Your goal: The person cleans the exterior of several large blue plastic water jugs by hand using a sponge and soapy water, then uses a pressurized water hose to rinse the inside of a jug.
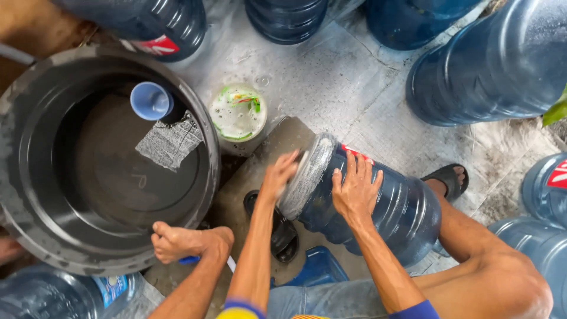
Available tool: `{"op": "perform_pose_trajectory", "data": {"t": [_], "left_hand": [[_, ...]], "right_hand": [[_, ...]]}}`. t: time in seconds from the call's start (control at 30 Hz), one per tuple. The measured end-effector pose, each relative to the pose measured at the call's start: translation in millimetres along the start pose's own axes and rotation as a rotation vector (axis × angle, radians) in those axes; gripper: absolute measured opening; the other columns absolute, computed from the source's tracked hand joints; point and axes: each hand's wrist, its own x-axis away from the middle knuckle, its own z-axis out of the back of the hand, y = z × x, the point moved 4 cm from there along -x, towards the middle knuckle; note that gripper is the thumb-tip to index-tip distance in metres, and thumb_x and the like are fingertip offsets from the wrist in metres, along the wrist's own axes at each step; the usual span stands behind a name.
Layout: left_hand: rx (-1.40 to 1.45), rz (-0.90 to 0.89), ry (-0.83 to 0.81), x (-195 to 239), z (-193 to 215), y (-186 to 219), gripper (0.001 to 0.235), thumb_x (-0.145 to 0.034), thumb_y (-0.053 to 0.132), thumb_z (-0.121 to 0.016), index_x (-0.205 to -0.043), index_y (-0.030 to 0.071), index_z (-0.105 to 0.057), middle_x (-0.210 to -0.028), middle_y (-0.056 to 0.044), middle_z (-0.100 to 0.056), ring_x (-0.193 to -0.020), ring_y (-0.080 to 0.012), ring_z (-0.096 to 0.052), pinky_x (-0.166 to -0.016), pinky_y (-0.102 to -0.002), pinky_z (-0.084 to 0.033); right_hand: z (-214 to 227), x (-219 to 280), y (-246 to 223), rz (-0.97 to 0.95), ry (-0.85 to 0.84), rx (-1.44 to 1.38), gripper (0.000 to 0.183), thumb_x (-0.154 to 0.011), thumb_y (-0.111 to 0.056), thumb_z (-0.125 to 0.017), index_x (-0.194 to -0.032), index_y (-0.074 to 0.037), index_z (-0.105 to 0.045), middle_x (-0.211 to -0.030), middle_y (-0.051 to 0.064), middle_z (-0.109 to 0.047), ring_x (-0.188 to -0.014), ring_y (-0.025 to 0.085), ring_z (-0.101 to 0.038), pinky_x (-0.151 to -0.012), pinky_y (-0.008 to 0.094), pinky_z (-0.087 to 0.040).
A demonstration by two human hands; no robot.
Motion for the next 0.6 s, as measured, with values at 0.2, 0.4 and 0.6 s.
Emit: {"op": "perform_pose_trajectory", "data": {"t": [0.2, 0.4, 0.6], "left_hand": [[-0.068, -0.282, -0.047, -54.8, -36.6, -45.4, 0.036, -0.085, 0.021, -0.067, -0.12, 0.014, -0.062, -0.119, -0.016, -0.061, -0.113, -0.0342, -0.057, -0.101, -0.042, -0.041], [0.042, -0.272, -0.038, -73.6, -9.8, -55.4, 0.036, -0.088, 0.018, -0.065, -0.122, 0.007, -0.06, -0.121, -0.025, -0.059, -0.114, -0.0398, -0.056, -0.098, -0.047, -0.043], [0.16, -0.337, -0.077, -52.2, -11.3, -13.1, 0.034, -0.089, 0.018, -0.065, -0.122, 0.012, -0.059, -0.125, -0.019, -0.059, -0.118, -0.0319, -0.056, -0.106, -0.043, -0.037]], "right_hand": [[-4.0, 21.3, -8.0, 0.035, 0.088, 0.033, 0.059, -0.09, -0.037, -0.038, -0.144, -0.013, -0.033, -0.142, 0.019, -0.039, -0.133, 0.035, -0.035, -0.105, 0.061, -0.017], [-10.0, 24.5, -6.4, 0.059, 0.158, 0.053, 0.06, -0.088, -0.035, -0.04, -0.144, -0.015, -0.033, -0.14, 0.016, -0.041, -0.132, 0.034, -0.037, -0.104, 0.061, -0.02], [-4.5, 29.9, -11.1, 0.091, 0.157, 0.067, 0.062, -0.087, -0.036, -0.042, -0.143, -0.011, -0.036, -0.141, 0.018, -0.04, -0.133, 0.035, -0.035, -0.104, 0.062, -0.018]]}}
